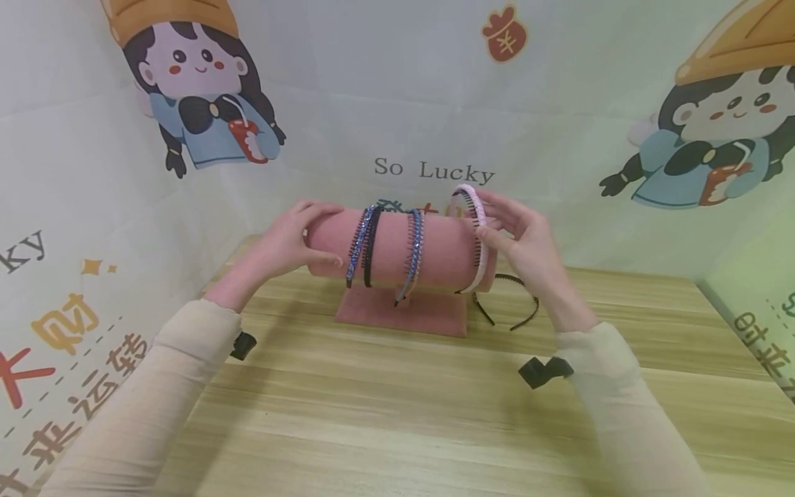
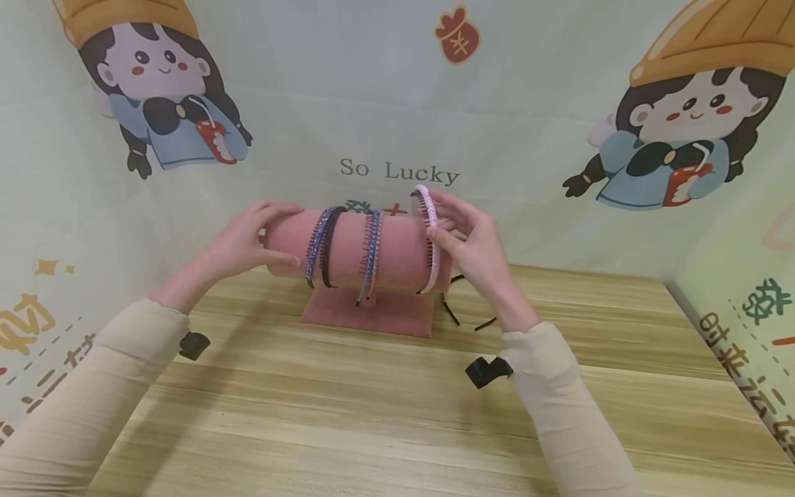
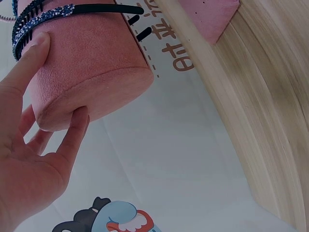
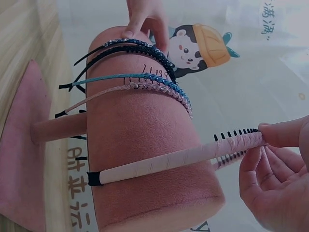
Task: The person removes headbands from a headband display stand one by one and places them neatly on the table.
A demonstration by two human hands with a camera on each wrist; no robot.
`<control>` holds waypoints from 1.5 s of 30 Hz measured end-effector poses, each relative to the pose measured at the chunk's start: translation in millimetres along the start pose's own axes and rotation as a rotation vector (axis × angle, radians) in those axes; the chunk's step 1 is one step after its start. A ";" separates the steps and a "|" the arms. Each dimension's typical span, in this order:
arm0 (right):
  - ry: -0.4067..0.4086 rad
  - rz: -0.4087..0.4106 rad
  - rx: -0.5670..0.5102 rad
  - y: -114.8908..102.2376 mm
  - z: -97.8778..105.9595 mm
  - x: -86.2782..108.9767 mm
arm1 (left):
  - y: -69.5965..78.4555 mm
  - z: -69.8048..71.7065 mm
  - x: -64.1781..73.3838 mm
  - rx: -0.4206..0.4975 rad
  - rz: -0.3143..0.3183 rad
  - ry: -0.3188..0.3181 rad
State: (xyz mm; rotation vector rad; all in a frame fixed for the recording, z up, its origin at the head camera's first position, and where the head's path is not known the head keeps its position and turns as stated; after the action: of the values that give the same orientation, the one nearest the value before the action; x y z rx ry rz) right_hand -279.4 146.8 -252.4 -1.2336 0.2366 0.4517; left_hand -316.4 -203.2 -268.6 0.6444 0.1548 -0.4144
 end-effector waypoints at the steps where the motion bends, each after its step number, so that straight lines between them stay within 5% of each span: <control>1: 0.007 0.011 -0.038 -2.0 1.8 0.2 | 0.1 -0.1 -0.3 -0.001 -0.001 0.000; 6: 0.019 0.074 -0.190 -19.0 14.4 -2.1 | 0.0 1.4 -3.0 0.012 0.002 -0.001; 11: -0.004 0.022 -0.154 -30.2 20.0 -2.0 | 0.1 4.0 -2.9 0.006 0.020 -0.010; 18: -0.002 0.009 0.085 -31.5 22.8 7.4 | 1.2 1.3 -0.8 -0.004 0.012 -0.009; 29: 0.004 0.041 0.238 -34.9 25.7 16.3 | 0.8 0.1 -0.3 -0.002 0.009 -0.006; 45: 0.146 0.069 0.556 -39.4 31.6 30.4 | 2.3 -0.4 0.5 -0.007 0.009 0.002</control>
State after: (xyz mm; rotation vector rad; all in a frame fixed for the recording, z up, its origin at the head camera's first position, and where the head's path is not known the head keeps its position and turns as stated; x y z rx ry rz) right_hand -236.7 172.6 -221.2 -0.7135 0.4949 0.3242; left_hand -315.0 -201.5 -267.8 0.6384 0.1556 -0.4041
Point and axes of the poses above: each hand's wrist, its own x-axis away from the middle knuckle, its own z-axis out of the back of the hand, y = z × x, the point moved 2 cm from there along -x, towards the middle knuckle, and after that the axes turned 5 degrees about x, right-handed, at the moved point
